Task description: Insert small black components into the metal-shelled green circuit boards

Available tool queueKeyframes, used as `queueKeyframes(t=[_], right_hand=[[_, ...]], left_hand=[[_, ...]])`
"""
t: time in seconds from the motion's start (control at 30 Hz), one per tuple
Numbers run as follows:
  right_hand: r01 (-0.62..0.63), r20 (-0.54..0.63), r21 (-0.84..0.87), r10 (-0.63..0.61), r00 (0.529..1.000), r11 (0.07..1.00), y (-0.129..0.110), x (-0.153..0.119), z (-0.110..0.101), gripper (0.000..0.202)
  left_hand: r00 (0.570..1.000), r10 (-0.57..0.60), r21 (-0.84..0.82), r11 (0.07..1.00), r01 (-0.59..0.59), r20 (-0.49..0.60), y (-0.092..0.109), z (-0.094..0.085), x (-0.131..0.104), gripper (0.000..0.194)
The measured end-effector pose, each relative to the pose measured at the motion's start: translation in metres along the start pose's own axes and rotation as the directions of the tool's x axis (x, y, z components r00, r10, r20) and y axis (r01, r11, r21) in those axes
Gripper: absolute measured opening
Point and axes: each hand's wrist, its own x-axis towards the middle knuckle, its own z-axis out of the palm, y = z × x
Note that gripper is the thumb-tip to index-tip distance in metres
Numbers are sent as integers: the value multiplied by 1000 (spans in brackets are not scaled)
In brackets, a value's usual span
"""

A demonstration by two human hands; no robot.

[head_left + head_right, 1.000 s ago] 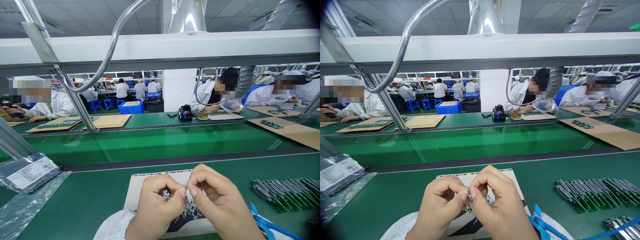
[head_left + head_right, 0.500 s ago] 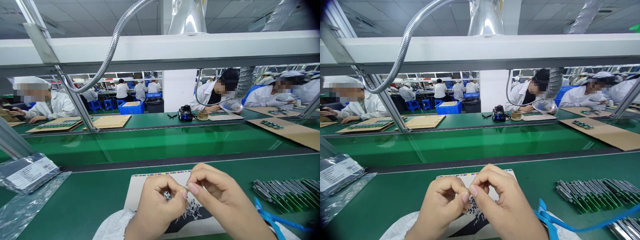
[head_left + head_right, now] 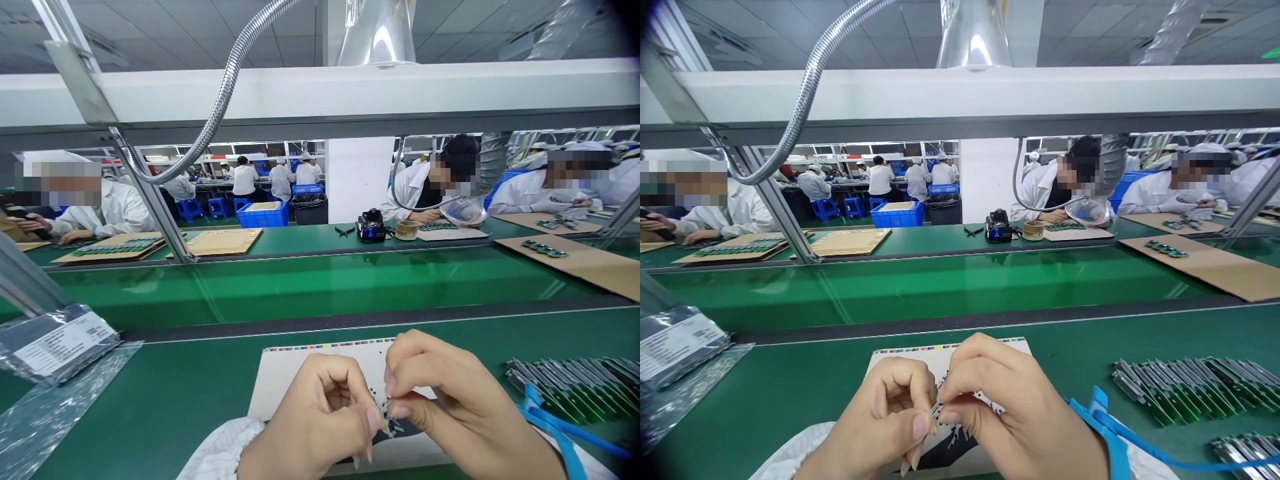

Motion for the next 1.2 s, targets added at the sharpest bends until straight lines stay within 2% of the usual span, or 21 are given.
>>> queueKeyframes(t=[0.17,0.3,0.63,0.83,1.0,1.2], right_hand=[[81,2,-25,-81,997,996,0,0,1,18],[77,19,-3,-77,997,997,0,0,3,19],[50,63,-11,-50,997,999,-5,1,3,28],[-4,84,-8,5,996,1000,-7,3,2,28],[-9,90,-9,9,996,1000,-7,3,2,27],[12,100,1,-12,995,1000,-5,3,0,22]], left_hand=[[1000,-19,-1,1000,19,10,3,2,0,46],[999,-52,20,998,52,12,8,5,-1,45],[999,-43,222,974,38,20,15,6,-1,15],[996,-60,223,974,44,65,16,3,0,11],[993,-104,223,971,89,55,18,3,-1,10],[994,-96,227,970,81,54,15,2,0,11]])
